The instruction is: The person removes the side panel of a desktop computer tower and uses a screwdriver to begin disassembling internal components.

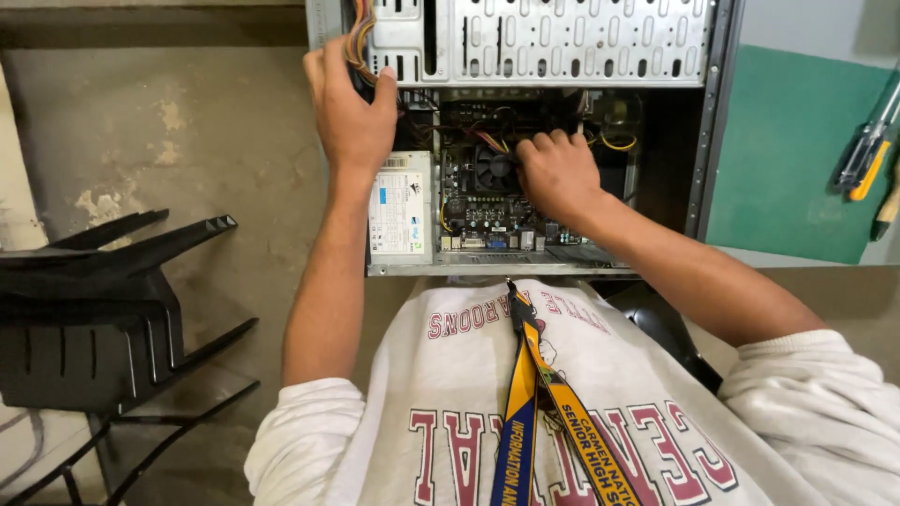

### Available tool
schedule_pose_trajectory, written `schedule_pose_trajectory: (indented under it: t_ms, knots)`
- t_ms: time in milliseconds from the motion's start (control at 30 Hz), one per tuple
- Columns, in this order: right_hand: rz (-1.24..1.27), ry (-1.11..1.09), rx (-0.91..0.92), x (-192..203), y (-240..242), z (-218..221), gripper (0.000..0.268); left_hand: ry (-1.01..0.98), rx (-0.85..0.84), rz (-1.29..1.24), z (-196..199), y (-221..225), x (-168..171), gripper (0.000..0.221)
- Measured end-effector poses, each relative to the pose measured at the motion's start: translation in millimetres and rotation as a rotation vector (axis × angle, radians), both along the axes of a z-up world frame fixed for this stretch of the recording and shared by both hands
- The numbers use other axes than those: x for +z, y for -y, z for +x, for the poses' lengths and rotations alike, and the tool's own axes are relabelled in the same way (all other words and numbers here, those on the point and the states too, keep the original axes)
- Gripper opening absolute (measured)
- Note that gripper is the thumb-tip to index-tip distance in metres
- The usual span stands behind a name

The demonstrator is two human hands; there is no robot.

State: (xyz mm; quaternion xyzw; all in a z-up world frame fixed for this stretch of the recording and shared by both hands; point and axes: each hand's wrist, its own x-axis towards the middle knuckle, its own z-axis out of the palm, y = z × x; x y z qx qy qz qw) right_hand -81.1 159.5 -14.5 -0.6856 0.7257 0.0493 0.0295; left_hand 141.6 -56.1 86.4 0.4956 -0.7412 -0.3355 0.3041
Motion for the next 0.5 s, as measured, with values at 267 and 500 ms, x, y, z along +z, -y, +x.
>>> schedule_pose_trajectory:
  t_ms: [267,500]
  knots:
    - [-0.136,0.055,0.028,28.5,8.0,-3.3,0.013,0.024,-0.037,-0.039,0.0,-3.2,0.8,0.028]
    - [0.020,0.102,0.153,41.9,-45.9,-15.5,0.048,0.045,-0.045,-0.025,1.2,-4.7,5.6,0.026]
